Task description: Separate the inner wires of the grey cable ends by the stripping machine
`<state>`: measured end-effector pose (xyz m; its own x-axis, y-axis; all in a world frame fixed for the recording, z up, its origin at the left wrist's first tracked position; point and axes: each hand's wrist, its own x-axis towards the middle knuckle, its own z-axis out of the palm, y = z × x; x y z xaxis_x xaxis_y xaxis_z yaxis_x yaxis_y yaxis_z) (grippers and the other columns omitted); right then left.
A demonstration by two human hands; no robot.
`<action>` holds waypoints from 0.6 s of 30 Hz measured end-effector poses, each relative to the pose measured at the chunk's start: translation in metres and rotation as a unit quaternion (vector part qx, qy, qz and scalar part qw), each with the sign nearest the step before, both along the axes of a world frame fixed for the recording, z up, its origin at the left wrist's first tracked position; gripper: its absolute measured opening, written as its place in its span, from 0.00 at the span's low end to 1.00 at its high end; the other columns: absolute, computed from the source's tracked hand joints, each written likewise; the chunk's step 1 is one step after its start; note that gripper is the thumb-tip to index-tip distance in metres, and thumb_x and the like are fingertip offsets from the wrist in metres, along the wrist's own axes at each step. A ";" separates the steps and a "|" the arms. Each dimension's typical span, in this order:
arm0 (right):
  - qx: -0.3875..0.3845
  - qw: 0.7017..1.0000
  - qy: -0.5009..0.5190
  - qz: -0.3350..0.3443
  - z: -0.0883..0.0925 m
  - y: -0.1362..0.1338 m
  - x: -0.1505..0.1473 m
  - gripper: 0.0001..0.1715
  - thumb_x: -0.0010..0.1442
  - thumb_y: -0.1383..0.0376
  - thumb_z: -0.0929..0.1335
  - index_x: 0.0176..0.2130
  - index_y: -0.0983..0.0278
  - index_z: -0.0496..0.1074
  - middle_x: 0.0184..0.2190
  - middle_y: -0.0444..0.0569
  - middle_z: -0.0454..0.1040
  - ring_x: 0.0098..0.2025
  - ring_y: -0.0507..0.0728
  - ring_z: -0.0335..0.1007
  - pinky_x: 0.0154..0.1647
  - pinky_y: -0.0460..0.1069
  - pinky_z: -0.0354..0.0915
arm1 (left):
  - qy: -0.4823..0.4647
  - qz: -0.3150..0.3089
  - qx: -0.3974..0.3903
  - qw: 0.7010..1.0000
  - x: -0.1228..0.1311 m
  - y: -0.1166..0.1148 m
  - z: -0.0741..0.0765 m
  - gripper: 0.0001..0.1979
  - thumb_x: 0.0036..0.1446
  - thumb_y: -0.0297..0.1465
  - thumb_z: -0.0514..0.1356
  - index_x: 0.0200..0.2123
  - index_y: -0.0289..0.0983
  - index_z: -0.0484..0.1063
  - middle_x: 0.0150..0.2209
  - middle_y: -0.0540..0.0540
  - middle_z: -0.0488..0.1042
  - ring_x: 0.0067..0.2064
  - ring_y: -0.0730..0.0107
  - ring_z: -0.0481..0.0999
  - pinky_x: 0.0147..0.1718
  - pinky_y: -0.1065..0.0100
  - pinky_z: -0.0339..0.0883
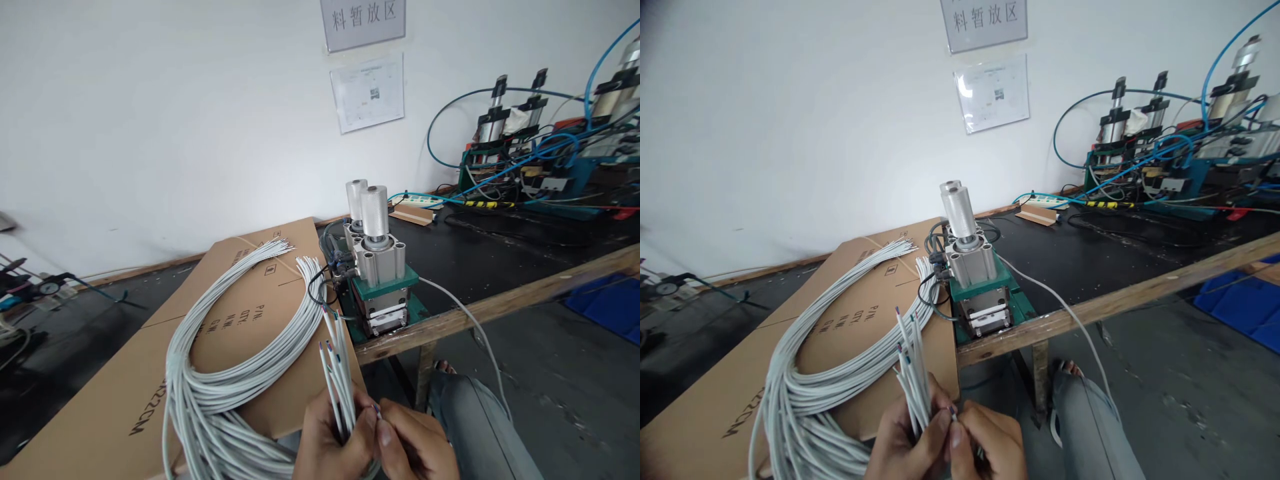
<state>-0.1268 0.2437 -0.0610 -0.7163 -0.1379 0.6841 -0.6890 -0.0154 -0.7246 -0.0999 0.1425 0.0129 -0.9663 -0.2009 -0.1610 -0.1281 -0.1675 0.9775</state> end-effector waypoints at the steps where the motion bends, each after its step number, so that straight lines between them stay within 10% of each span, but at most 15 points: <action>1: 0.012 1.000 0.021 0.015 0.002 0.003 -0.002 0.19 0.72 0.65 0.59 0.28 0.65 0.61 0.21 0.40 0.61 0.23 0.44 0.57 0.25 0.40 0.53 | -0.008 -0.013 0.008 1.000 0.000 0.000 0.002 0.32 0.36 0.56 0.73 0.25 0.35 0.66 0.15 0.57 0.62 0.18 0.86 0.56 0.18 0.79 0.45; 7: 0.066 0.994 0.080 0.020 0.018 0.014 -0.007 0.26 0.74 0.62 0.57 0.24 0.65 0.60 0.18 0.40 0.61 0.19 0.43 0.60 0.23 0.38 0.54 | -0.018 -0.027 0.010 0.999 0.000 0.000 0.007 0.20 0.41 0.35 0.72 0.25 0.37 0.62 0.15 0.59 0.63 0.17 0.87 0.59 0.20 0.80 0.52; 18: 0.073 0.991 0.040 0.108 0.021 0.016 -0.010 0.29 0.74 0.61 0.55 0.23 0.67 0.60 0.16 0.41 0.60 0.19 0.43 0.58 0.22 0.38 0.53 | 0.006 -0.046 0.001 0.999 0.002 -0.002 0.001 0.17 0.44 0.35 0.71 0.26 0.35 0.65 0.16 0.58 0.64 0.18 0.85 0.60 0.21 0.79 0.52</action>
